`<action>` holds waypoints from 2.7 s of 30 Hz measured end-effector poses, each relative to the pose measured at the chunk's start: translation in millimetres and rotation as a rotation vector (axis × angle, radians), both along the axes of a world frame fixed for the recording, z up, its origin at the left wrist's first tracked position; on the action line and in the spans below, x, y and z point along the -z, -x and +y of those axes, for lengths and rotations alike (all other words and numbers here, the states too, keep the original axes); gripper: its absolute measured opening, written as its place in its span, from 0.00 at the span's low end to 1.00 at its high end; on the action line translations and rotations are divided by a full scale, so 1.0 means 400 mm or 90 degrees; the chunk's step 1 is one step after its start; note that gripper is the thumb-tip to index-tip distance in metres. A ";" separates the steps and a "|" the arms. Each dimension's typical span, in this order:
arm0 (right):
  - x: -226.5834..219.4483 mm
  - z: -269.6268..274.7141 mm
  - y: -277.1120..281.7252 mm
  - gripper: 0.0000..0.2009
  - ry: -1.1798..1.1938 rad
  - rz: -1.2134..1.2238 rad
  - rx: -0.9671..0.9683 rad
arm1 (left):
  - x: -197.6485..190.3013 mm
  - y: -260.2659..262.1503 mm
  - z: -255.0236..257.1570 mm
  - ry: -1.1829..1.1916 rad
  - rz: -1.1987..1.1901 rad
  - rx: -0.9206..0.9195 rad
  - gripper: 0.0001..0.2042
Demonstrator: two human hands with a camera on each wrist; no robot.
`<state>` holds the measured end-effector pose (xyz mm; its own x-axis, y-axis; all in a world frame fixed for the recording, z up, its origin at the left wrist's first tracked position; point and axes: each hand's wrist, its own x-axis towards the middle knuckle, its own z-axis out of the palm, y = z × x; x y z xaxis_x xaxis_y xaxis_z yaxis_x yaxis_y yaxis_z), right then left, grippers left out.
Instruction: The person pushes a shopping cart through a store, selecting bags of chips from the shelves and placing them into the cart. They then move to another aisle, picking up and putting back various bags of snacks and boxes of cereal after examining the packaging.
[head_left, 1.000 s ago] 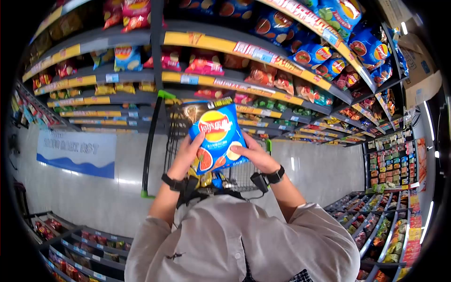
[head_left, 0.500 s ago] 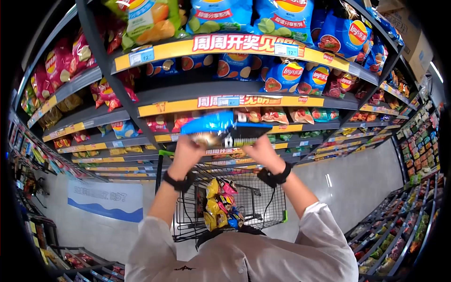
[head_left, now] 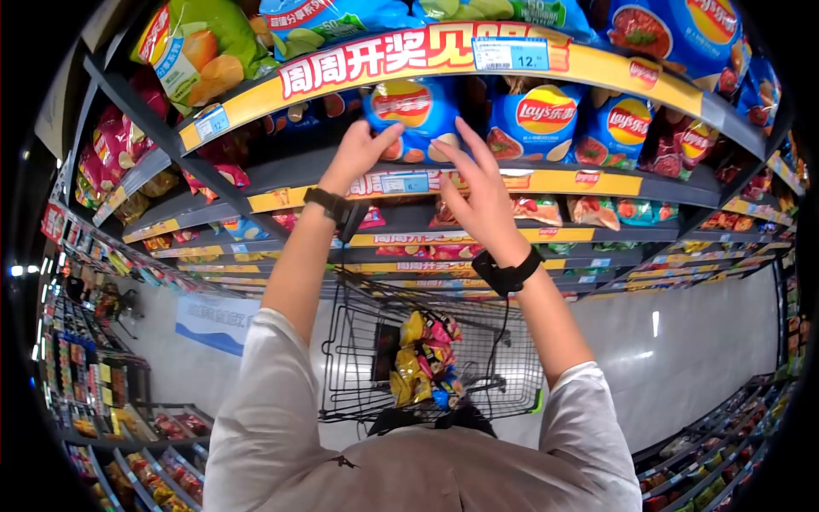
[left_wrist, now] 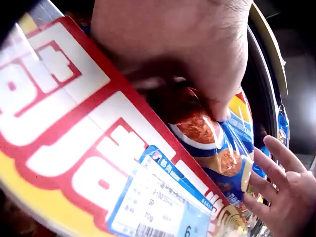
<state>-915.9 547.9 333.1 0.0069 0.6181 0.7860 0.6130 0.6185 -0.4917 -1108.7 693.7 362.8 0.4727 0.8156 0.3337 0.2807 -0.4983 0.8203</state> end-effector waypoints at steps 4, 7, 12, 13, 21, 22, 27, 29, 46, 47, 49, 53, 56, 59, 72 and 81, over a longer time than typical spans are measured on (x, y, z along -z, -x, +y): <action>0.038 0.019 0.000 0.17 -0.021 0.013 0.022 | 0.023 -0.041 0.014 -0.074 -0.021 -0.041 0.19; 0.072 -0.050 -0.008 0.12 -0.081 -0.041 0.095 | 0.036 0.000 -0.004 -0.137 0.145 -0.148 0.17; 0.407 -0.271 0.052 0.09 0.351 0.175 0.053 | 0.150 0.164 -0.204 -0.268 -0.174 -0.220 0.11; 0.512 -0.316 0.084 0.10 0.409 0.201 0.045 | 0.204 0.210 -0.269 -0.263 -0.105 -0.269 0.09; 1.182 -0.633 0.216 0.14 0.947 -0.032 -0.142 | 0.775 0.415 -0.723 0.408 0.243 -0.200 0.09; 1.220 -0.647 0.233 0.16 0.990 -0.104 -0.166 | 0.834 0.410 -0.776 0.396 0.279 -0.138 0.09; 1.392 -0.590 0.293 0.20 1.010 -0.324 -0.276 | 0.989 0.348 -0.911 0.519 0.398 0.158 0.13; 1.461 -0.561 0.332 0.15 1.113 -0.316 -0.266 | 1.024 0.334 -0.931 0.492 0.414 0.190 0.13; 0.349 -0.552 0.393 0.18 0.818 0.432 -0.182 | 0.667 0.544 -0.738 0.206 -0.001 0.147 0.53; 0.293 -0.551 0.406 0.18 0.822 0.462 -0.189 | 0.591 0.527 -0.732 0.255 -0.075 0.166 0.52; 0.192 -0.553 0.437 0.18 0.787 0.471 -0.192 | 0.605 0.505 -0.716 0.311 -0.123 0.133 0.39; 0.079 -0.563 0.462 0.18 0.687 0.479 -0.215 | 0.521 0.483 -0.703 0.365 -0.344 0.134 0.25; 0.072 -0.536 0.462 0.17 0.550 0.319 -0.104 | 0.510 0.468 -0.706 0.537 -0.393 0.070 0.23; 0.107 -0.501 0.492 0.26 0.521 0.342 0.084 | 0.488 0.470 -0.711 0.632 -0.403 0.074 0.24; 0.196 -0.433 0.523 0.20 0.610 0.509 -0.142 | 0.455 0.536 -0.728 0.466 -0.371 0.104 0.31; -0.019 -0.344 0.568 0.38 0.318 0.190 -0.172 | 0.148 0.632 -0.571 0.035 -0.083 -0.044 0.29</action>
